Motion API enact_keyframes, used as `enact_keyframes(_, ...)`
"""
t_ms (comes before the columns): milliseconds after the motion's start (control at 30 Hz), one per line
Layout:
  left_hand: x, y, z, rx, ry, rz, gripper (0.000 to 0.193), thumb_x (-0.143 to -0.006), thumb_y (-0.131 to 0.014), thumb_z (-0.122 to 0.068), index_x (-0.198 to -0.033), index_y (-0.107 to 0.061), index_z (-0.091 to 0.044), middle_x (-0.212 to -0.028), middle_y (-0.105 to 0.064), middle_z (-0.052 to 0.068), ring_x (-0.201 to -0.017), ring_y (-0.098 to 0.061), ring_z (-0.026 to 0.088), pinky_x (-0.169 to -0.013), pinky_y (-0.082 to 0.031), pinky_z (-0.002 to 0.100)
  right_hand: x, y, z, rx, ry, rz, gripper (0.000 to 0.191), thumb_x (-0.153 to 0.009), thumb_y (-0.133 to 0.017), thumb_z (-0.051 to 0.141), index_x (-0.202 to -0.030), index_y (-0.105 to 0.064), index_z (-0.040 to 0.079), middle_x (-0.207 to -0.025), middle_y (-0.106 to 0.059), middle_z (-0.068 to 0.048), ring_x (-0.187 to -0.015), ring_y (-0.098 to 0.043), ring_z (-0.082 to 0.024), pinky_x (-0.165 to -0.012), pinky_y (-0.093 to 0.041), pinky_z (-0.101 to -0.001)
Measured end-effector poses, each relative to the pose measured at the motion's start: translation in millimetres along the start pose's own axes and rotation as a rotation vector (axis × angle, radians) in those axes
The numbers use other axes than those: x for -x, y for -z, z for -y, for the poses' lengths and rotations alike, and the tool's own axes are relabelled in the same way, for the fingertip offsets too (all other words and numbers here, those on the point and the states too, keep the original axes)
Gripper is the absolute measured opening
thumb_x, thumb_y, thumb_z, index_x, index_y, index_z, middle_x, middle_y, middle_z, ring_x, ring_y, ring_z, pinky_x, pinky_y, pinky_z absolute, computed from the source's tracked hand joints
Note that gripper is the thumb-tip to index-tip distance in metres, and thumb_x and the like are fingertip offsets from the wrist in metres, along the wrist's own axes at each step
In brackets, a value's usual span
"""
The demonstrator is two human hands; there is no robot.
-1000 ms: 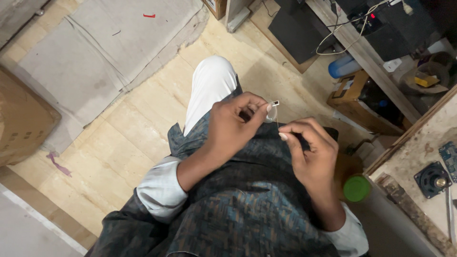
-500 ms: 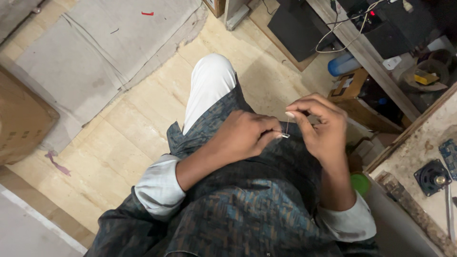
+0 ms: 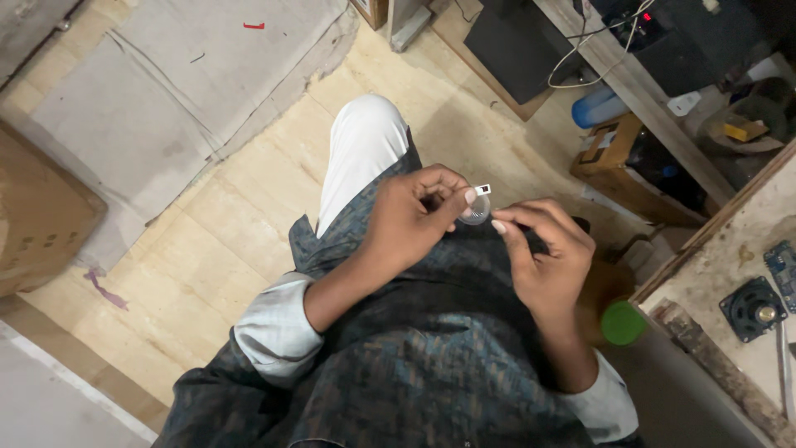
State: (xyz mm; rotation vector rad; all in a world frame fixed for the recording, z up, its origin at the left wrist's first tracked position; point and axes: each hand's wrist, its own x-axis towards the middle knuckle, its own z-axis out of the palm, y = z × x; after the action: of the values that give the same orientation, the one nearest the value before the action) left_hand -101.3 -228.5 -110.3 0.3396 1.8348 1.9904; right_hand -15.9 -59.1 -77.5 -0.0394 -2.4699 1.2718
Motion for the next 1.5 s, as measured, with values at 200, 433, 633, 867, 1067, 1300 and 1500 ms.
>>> enact_keyframes(200, 9, -7, -8, -0.401, -0.246, -0.13, 0.009, -0.093, -0.076, -0.015, -0.094, -0.073, -0.007, -0.074, -0.074, 0.006, -0.061, -0.072, 0.013, -0.054, -0.053, 0.027, -9, 7, 19, 0.091, 0.123, 0.101, 0.016, -0.09, -0.076, -0.006, -0.104, -0.074, 0.0, -0.1, -0.072, -0.012, -0.09, -0.073, -0.02, -0.079, -0.055, -0.0276)
enact_keyframes(433, 13, -4, -7, -0.372, -0.261, 0.125, 0.01, -0.092, -0.076, -0.016, -0.095, -0.073, -0.007, -0.074, -0.073, 0.006, -0.061, -0.073, 0.014, -0.055, -0.054, 0.028, -22, 11, -11, 0.067, 0.11, 0.113, 0.016, -0.089, -0.078, -0.007, -0.103, -0.075, 0.0, -0.099, -0.072, -0.011, -0.089, -0.072, -0.018, -0.079, -0.054, -0.0262)
enact_keyframes(633, 8, 2, 3, 0.13, 0.067, 0.215, 0.012, -0.098, -0.072, -0.011, -0.099, -0.074, 0.0, -0.08, -0.076, 0.002, -0.065, -0.065, 0.003, -0.057, -0.054, 0.022, -9, -7, -37, -0.488, -0.216, 0.071, 0.012, -0.094, -0.074, -0.006, -0.105, -0.073, -0.001, -0.102, -0.07, -0.006, -0.089, -0.066, -0.01, -0.08, -0.053, -0.0217)
enact_keyframes(867, 8, -8, 10, 0.113, 0.004, 0.07, 0.011, -0.098, -0.072, -0.01, -0.101, -0.073, 0.0, -0.084, -0.076, 0.002, -0.07, -0.067, 0.003, -0.058, -0.053, 0.02, 7, -13, -20, -0.164, -0.155, -0.096, 0.012, -0.093, -0.076, -0.007, -0.105, -0.074, -0.004, -0.102, -0.07, -0.008, -0.088, -0.065, -0.01, -0.076, -0.05, -0.0208)
enact_keyframes(1067, 11, -8, -3, -0.075, -0.116, 0.005, 0.01, -0.096, -0.073, -0.009, -0.099, -0.074, 0.001, -0.081, -0.076, 0.002, -0.068, -0.066, 0.002, -0.059, -0.052, 0.021, 3, -4, -16, -0.148, -0.136, -0.067, 0.012, -0.093, -0.077, -0.006, -0.104, -0.074, -0.004, -0.098, -0.073, -0.007, -0.088, -0.067, -0.01, -0.079, -0.052, -0.0211)
enact_keyframes(1300, 13, -8, 1, 0.029, -0.023, 0.061, 0.012, -0.093, -0.076, -0.007, -0.101, -0.074, 0.002, -0.085, -0.077, 0.004, -0.067, -0.068, 0.004, -0.059, -0.054, 0.021, 8, -13, -42, -0.677, -0.423, -0.037, 0.01, -0.095, -0.072, -0.005, -0.105, -0.072, -0.006, -0.093, -0.073, -0.009, -0.08, -0.064, -0.012, -0.073, -0.05, -0.0235)
enact_keyframes(1500, 11, -8, 15, 0.22, 0.049, 0.126, 0.017, -0.09, -0.078, -0.002, -0.105, -0.072, 0.004, -0.092, -0.077, 0.007, -0.076, -0.07, 0.006, -0.066, -0.058, 0.022, 15, -17, -52, -0.827, -0.424, -0.057, 0.01, -0.097, -0.071, -0.003, -0.106, -0.07, -0.006, -0.096, -0.072, -0.01, -0.086, -0.065, -0.013, -0.077, -0.05, -0.0249)
